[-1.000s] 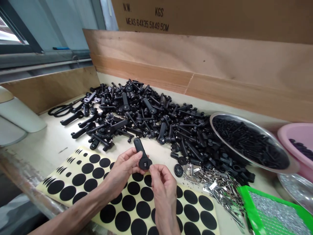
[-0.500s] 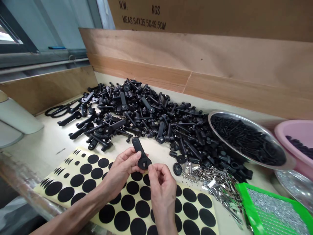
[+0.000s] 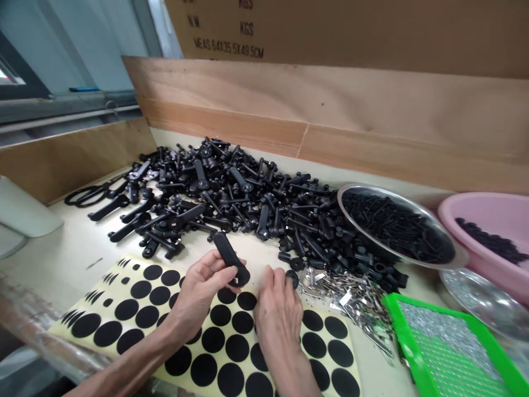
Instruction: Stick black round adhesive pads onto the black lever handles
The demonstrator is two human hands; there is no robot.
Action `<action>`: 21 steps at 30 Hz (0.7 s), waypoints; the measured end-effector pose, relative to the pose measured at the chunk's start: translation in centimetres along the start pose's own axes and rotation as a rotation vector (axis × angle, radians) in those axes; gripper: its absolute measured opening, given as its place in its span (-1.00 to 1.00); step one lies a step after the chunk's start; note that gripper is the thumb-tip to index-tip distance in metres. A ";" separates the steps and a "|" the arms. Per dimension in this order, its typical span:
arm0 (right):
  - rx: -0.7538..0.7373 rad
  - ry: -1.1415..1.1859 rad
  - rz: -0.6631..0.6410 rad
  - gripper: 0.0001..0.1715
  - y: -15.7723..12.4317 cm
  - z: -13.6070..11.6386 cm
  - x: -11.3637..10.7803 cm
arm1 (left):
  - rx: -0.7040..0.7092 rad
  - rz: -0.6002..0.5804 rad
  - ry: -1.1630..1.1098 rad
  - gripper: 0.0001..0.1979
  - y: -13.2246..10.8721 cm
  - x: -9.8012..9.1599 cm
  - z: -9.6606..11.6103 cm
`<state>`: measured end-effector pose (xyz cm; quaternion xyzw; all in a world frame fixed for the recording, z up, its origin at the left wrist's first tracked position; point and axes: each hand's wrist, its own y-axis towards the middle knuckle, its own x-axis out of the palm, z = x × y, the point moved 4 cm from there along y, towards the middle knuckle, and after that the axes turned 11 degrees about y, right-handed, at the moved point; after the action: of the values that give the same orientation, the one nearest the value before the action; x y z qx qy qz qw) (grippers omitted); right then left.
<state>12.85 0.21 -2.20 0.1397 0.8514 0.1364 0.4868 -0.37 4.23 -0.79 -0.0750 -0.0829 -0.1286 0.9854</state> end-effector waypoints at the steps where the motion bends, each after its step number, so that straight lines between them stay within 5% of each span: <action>1: 0.037 0.144 -0.012 -0.59 0.4 0.3 -0.2 | -0.014 -0.003 -0.014 -0.78 0.0 -0.1 0.0; 6: 0.298 0.907 -0.053 -0.68 1.3 -0.2 -0.3 | -0.045 -0.111 -0.080 -0.77 0.1 0.0 -0.1; 12: 0.349 1.073 -0.155 -0.66 0.3 -2.7 0.7 | 0.028 -0.100 0.030 -0.76 -1.4 -1.0 0.9; 15: 0.381 1.128 -0.270 -0.58 -0.4 -3.0 1.4 | -0.059 -0.132 0.187 -0.66 -4.7 -6.4 3.1; 18: 0.401 1.050 -0.290 -0.52 -0.7 -2.8 2.2 | -0.114 -0.119 0.475 -0.65 -10.1 -15.0 5.6; 21: 0.331 0.941 -0.296 -0.56 -0.4 -4.2 3.3 | -0.115 0.025 0.724 -0.68 -14.7 -22.2 6.8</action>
<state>7.55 0.62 -2.90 0.0163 0.9989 -0.0225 0.0366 -26.47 -3.35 3.64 -0.0808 0.2793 -0.1391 0.9467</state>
